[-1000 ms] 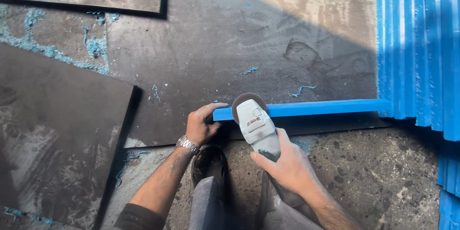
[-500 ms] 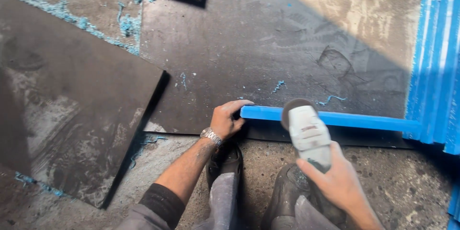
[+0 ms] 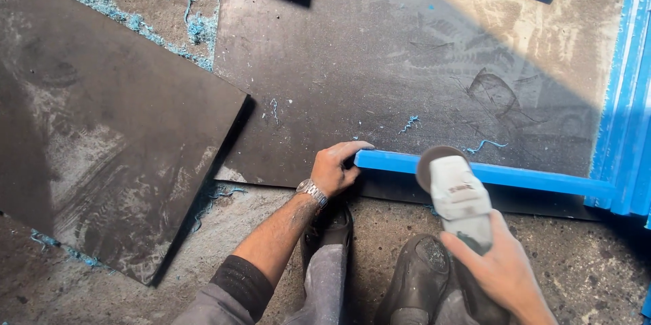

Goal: Smoothing the edges of manufactured blue plastic blocks using a handheld angle grinder.

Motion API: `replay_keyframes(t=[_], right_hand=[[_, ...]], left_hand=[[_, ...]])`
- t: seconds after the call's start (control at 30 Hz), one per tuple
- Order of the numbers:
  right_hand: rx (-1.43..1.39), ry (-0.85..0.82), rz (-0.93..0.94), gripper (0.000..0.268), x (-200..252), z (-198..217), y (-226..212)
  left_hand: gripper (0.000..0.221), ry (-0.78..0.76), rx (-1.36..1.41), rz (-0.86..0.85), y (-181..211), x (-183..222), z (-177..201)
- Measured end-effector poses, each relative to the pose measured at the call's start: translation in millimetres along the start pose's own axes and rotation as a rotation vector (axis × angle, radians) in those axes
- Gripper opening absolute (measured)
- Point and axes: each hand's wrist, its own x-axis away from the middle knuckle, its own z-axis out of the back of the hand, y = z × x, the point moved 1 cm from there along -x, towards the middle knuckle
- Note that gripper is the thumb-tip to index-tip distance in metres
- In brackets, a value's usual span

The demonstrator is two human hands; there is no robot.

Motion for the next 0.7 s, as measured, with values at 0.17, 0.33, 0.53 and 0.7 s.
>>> replay_keyframes(t=[0.17,0.33,0.53,0.7], right_hand=[[-0.072,0.062,-0.052,0.071,1.8,1.6,0.2],[-0.119,-0.189,0.124,0.075,-1.2,-4.2,-56.2],[-0.123,-0.356,-0.027,0.074,1.1,14.1,-79.5],[-0.227,-0.197,-0.003,0.071,1.4,40.5,18.1]], left_hand=[[0.052,-0.005,0.004,0.033,1.4,-2.1,3.4],[0.051,-0.004,0.051,0.033,7.4,-2.0,4.4],[0.048,-0.017,0.033,0.092,17.9,-5.4,4.2],[0.053,-0.045,0.007,0.074,21.1,-8.4,4.5]])
